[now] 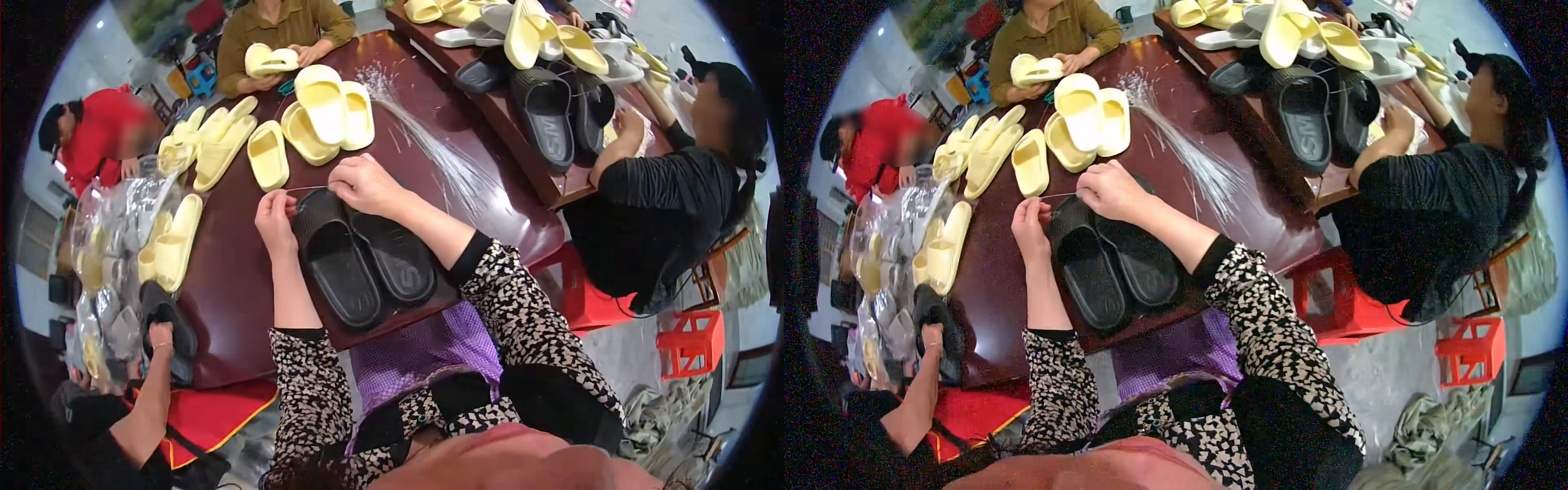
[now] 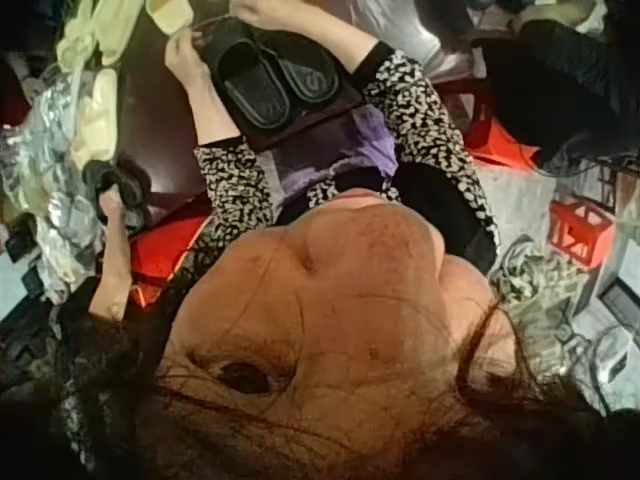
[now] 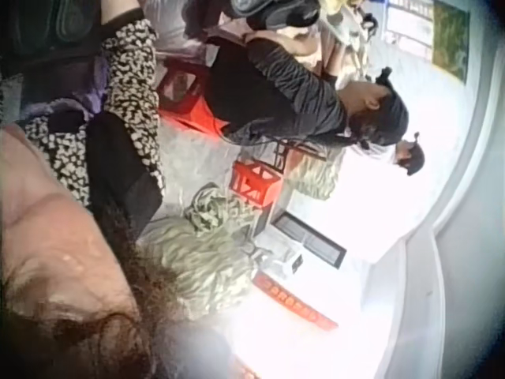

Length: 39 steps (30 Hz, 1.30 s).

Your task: The person pairs slippers together by threading plastic ties through them by hand and arranges the connected slippers on the table.

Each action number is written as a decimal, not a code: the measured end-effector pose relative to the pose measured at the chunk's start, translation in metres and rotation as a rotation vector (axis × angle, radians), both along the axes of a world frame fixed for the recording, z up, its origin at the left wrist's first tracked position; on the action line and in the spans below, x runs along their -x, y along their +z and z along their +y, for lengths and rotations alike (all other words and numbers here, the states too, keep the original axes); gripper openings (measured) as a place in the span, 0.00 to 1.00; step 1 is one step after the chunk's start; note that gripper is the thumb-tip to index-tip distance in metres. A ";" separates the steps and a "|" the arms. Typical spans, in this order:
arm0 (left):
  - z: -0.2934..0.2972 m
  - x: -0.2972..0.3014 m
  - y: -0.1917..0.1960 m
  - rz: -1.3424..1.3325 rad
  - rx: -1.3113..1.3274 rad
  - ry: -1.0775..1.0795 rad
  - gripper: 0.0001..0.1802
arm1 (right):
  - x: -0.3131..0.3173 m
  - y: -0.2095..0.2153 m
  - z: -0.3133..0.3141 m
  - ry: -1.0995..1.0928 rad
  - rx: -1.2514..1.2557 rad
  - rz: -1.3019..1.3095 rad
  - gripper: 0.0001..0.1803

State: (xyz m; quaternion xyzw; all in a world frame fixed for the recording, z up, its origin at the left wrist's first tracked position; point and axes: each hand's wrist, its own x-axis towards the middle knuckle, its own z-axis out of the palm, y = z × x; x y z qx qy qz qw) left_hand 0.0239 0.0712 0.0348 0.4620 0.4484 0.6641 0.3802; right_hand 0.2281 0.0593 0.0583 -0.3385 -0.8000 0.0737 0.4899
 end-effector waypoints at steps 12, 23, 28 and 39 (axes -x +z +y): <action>0.009 -0.005 0.000 -0.046 0.030 -0.030 0.04 | -0.007 -0.001 0.002 -0.011 0.034 -0.016 0.02; 0.018 0.001 -0.005 -0.099 0.053 -0.069 0.04 | -0.006 0.001 0.007 -0.019 0.044 0.016 0.03; 0.020 0.001 0.000 -0.062 0.049 -0.066 0.04 | -0.007 0.001 0.009 -0.003 0.051 0.028 0.02; 0.013 0.005 -0.002 -0.169 0.080 -0.045 0.04 | -0.007 0.024 -0.007 -0.035 -0.191 0.076 0.02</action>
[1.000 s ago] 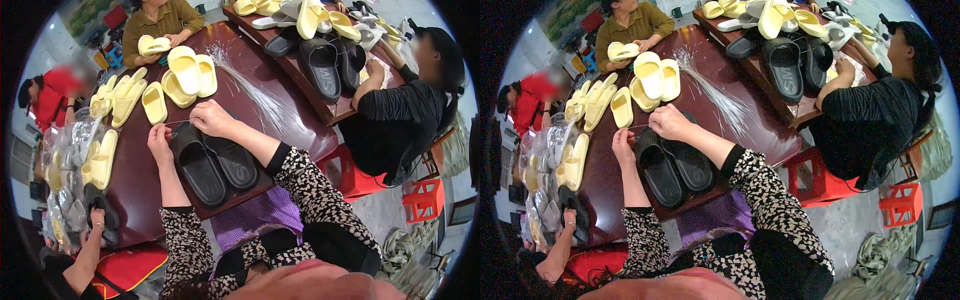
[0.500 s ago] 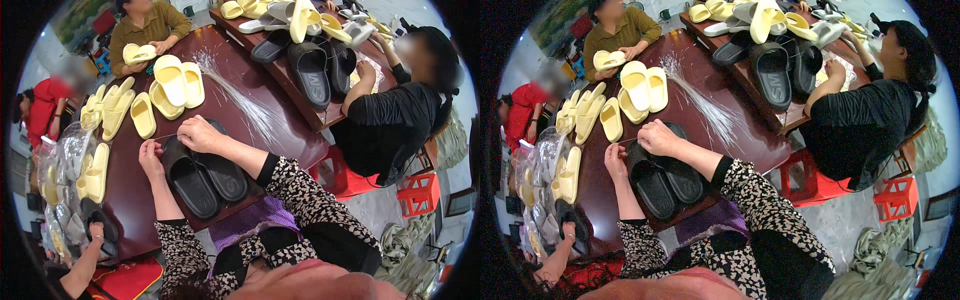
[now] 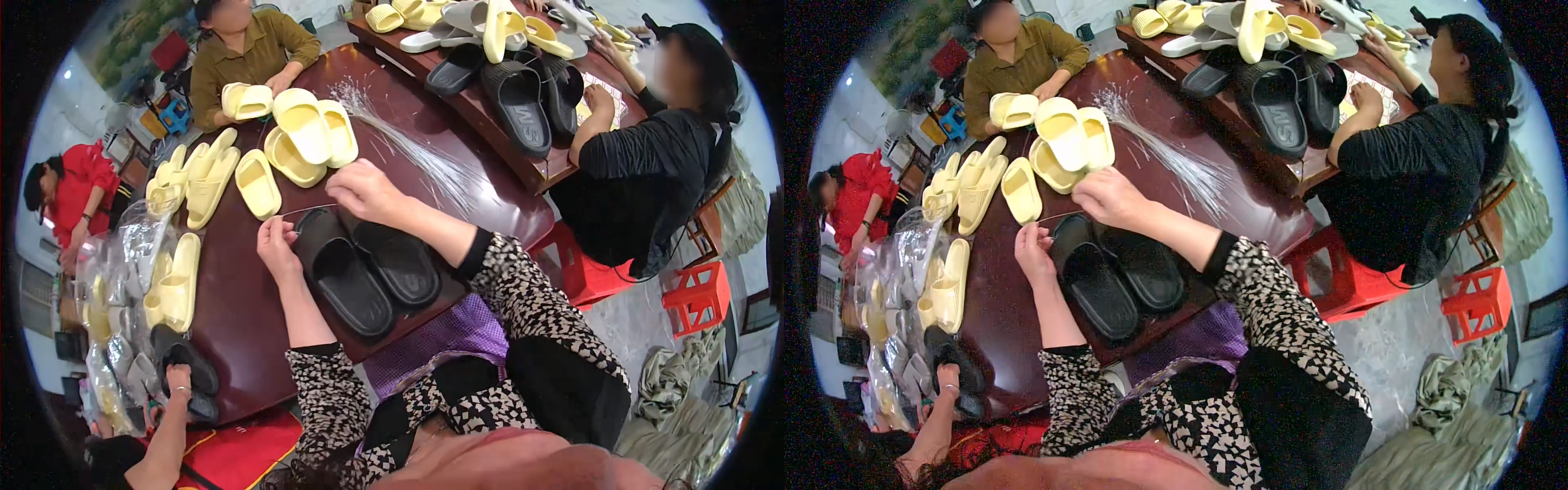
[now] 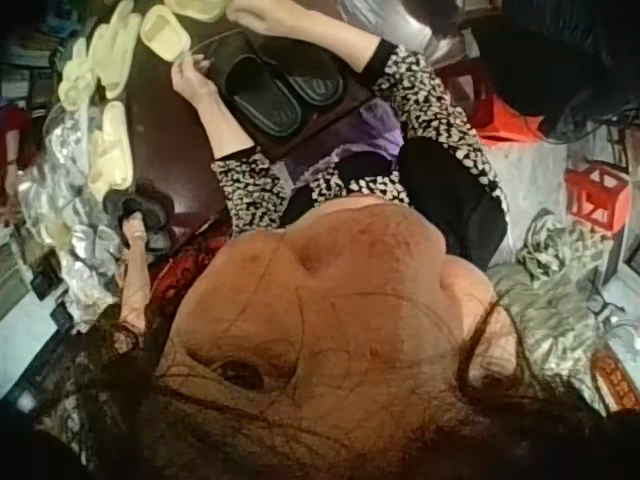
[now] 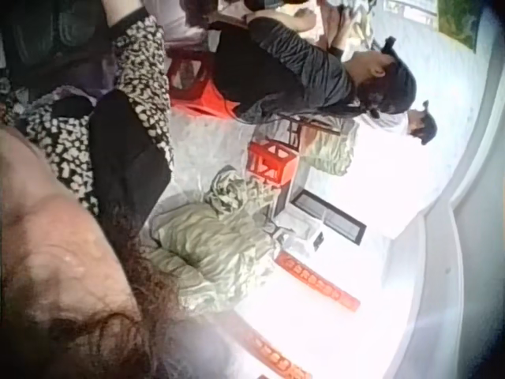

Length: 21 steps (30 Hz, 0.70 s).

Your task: The person pairs slippers together by threading plastic ties through them by hand and arranges the connected slippers on the table.

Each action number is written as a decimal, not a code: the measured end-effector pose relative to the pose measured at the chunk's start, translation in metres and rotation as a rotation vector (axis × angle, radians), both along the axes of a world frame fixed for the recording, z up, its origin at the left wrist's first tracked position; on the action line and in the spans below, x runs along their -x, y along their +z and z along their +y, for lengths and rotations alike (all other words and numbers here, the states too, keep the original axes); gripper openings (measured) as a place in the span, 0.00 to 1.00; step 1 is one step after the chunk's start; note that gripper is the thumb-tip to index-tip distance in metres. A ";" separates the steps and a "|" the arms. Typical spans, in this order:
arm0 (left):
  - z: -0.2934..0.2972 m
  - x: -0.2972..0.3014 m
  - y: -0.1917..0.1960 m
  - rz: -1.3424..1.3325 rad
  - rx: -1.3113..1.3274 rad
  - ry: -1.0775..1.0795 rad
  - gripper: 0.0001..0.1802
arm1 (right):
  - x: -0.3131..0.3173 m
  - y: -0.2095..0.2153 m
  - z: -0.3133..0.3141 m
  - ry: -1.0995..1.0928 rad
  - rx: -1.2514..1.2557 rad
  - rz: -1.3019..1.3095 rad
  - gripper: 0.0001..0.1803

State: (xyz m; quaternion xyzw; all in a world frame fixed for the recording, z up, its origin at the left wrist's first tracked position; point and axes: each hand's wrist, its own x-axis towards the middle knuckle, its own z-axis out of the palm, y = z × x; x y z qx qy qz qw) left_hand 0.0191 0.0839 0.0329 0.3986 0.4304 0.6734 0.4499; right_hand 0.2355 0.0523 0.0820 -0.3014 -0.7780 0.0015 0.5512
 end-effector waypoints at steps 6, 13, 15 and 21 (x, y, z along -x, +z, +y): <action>-0.003 0.003 0.006 -0.059 0.029 -0.004 0.03 | 0.005 -0.004 -0.079 0.080 0.136 -0.193 0.05; -0.002 0.005 0.011 -0.069 0.046 0.010 0.04 | 0.015 -0.013 -0.082 0.054 0.200 -0.463 0.23; 0.000 0.006 0.012 -0.063 0.061 0.001 0.04 | 0.019 -0.008 -0.070 -0.044 0.222 -0.583 0.21; 0.003 -0.001 0.011 -0.076 0.066 0.010 0.04 | 0.010 -0.017 -0.049 -0.151 0.219 -0.660 0.18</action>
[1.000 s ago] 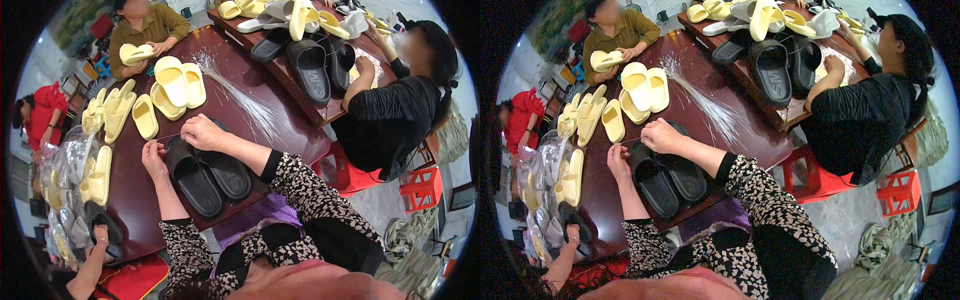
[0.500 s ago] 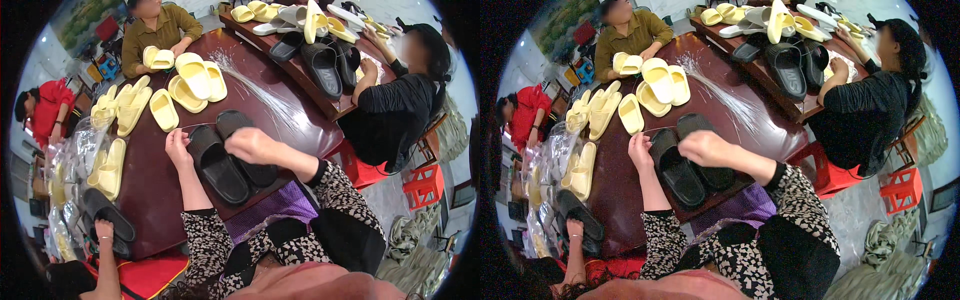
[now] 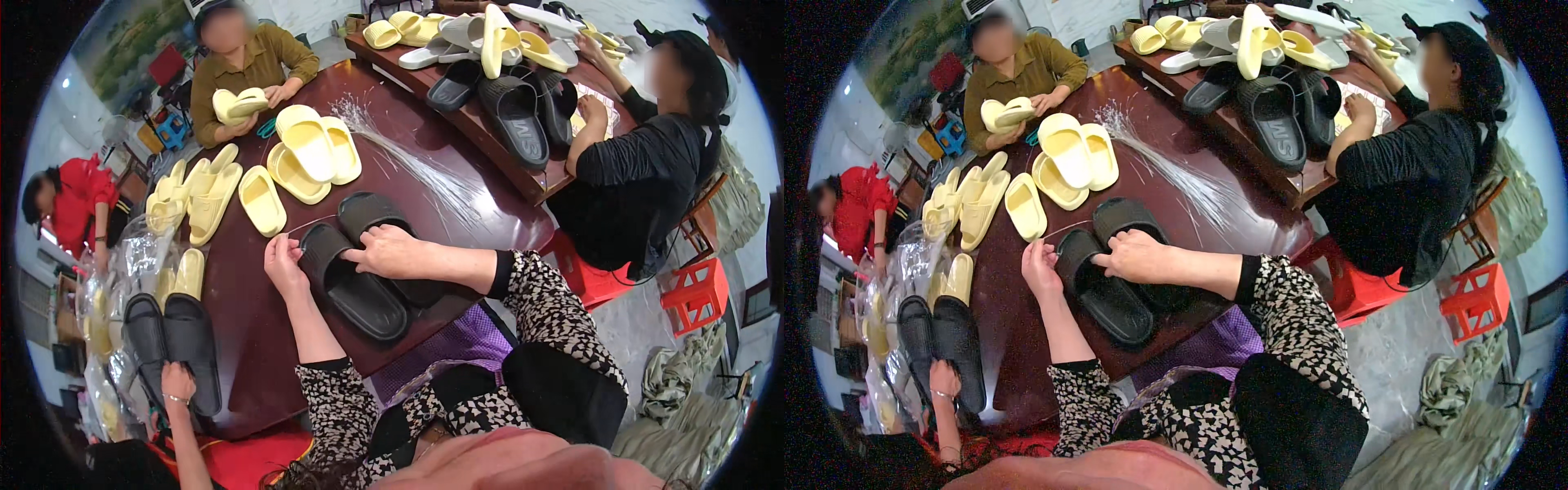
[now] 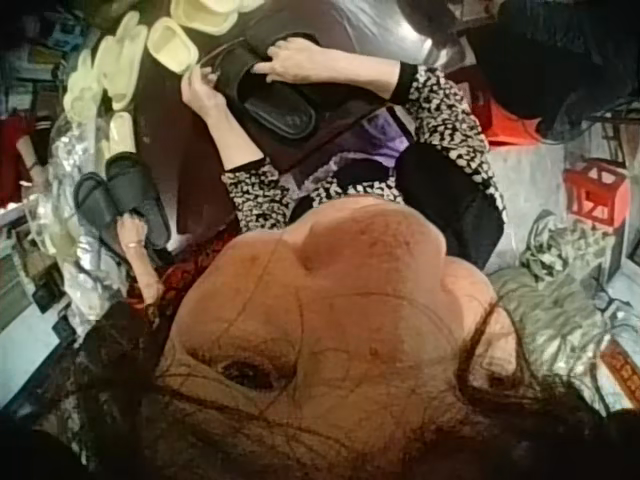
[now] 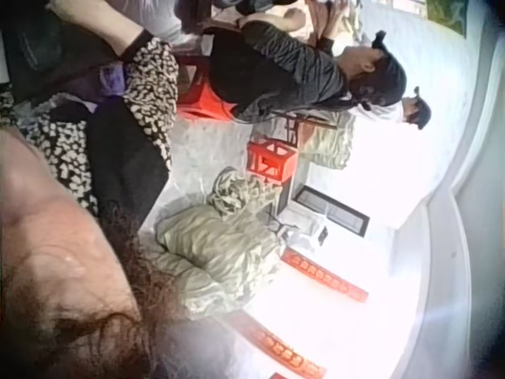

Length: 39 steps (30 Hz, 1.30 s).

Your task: The person pairs slippers together by threading plastic ties through them by hand and arranges the connected slippers on the table.

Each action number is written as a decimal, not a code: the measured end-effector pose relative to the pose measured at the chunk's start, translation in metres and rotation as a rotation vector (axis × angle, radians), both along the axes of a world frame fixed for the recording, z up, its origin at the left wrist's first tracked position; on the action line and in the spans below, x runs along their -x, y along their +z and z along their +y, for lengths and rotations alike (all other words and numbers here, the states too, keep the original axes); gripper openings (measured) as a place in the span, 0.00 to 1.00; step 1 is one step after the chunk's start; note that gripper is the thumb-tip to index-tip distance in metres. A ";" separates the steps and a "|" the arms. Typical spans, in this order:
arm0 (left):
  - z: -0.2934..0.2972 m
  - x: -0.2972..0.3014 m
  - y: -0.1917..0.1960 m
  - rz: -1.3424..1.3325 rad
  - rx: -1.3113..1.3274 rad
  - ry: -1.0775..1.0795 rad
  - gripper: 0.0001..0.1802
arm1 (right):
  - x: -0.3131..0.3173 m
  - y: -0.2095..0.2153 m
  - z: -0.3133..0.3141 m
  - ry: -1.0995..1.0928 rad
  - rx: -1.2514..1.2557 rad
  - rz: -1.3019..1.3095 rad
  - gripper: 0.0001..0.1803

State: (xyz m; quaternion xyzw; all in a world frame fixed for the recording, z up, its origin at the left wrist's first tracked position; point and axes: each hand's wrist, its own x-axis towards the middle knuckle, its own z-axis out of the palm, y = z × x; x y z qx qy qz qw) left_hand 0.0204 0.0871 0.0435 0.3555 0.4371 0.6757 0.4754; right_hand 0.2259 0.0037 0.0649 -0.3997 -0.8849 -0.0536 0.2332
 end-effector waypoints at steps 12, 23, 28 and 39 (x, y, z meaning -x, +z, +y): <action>0.005 -0.003 -0.003 -0.073 0.018 -0.060 0.05 | -0.035 -0.005 0.017 0.025 -0.177 0.023 0.07; 0.003 0.002 -0.005 0.004 0.155 -0.091 0.06 | -0.157 0.076 0.013 -0.409 -0.469 0.022 0.06; 0.000 0.005 -0.010 0.054 0.166 -0.150 0.07 | -0.232 0.112 0.033 -0.744 -0.535 -0.037 0.07; -0.009 0.024 -0.014 0.051 0.166 -0.161 0.05 | -0.276 0.080 0.015 -1.150 -0.207 -0.181 0.24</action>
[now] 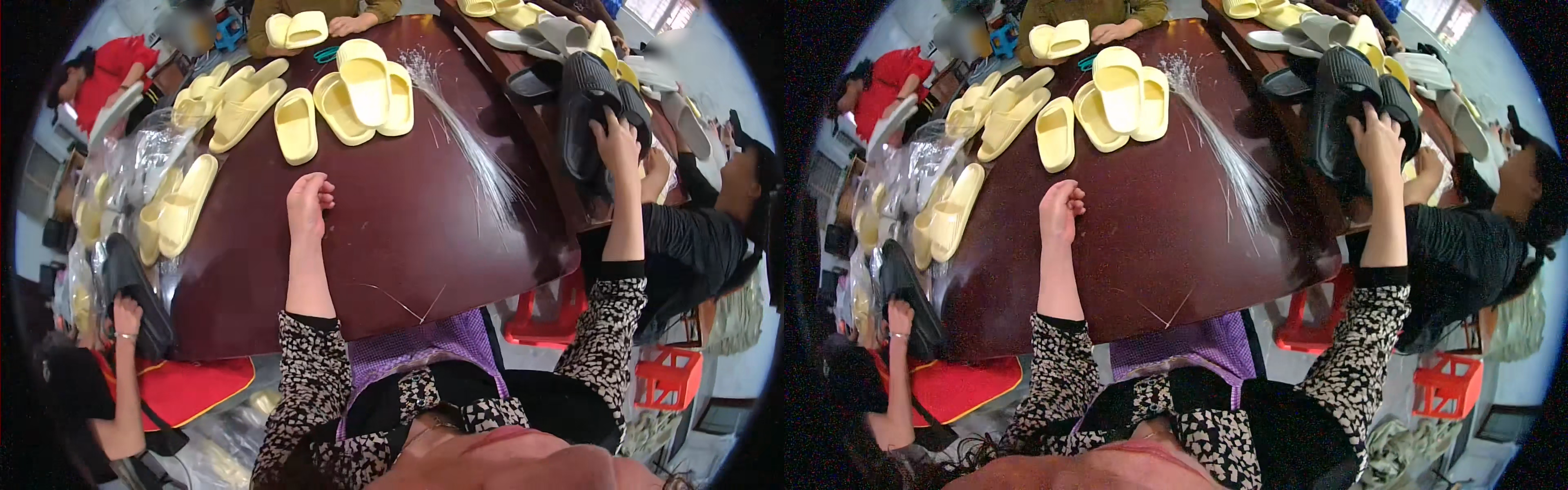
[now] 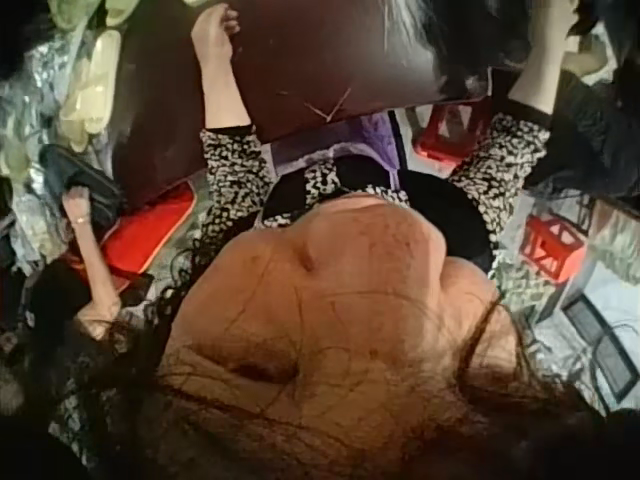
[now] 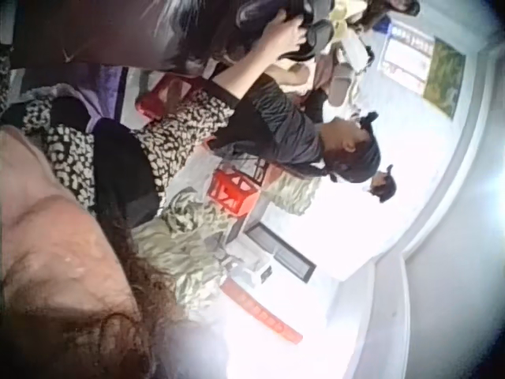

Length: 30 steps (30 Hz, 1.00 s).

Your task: The person pairs slippers together by threading plastic ties through them by hand and arranges the connected slippers on the table.

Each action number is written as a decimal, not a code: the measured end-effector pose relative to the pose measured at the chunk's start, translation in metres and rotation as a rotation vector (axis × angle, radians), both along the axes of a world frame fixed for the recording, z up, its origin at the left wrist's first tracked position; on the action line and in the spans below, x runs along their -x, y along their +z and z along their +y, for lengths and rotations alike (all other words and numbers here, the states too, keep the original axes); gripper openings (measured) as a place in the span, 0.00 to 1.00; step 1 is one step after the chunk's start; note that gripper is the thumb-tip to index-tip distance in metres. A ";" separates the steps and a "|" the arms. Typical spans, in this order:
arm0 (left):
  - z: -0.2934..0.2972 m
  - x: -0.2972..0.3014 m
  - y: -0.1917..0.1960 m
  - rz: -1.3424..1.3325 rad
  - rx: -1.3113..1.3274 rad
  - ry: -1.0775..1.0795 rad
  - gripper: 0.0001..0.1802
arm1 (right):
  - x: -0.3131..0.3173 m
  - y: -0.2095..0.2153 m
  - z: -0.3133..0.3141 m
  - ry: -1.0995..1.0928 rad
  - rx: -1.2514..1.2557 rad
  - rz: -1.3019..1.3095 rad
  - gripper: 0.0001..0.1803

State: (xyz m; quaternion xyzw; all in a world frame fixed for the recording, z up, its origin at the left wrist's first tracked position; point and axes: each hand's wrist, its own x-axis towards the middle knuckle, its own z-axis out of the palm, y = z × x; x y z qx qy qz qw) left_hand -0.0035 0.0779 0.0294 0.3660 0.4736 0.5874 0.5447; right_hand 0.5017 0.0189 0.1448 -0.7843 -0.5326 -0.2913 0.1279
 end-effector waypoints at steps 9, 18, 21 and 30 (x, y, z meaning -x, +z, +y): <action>-0.007 0.001 -0.001 0.038 0.013 -0.033 0.06 | -0.021 -0.003 0.022 -0.110 -0.015 -0.004 0.20; -0.014 0.009 -0.002 0.054 0.029 0.017 0.06 | -0.063 -0.019 0.052 -0.152 -0.101 -0.059 0.20; -0.016 0.011 -0.004 0.046 -0.025 -0.012 0.06 | -0.072 -0.025 0.045 -0.144 -0.085 0.081 0.21; -0.029 0.015 -0.009 -0.003 0.022 0.009 0.06 | -0.049 -0.039 0.009 -0.045 -0.074 0.110 0.20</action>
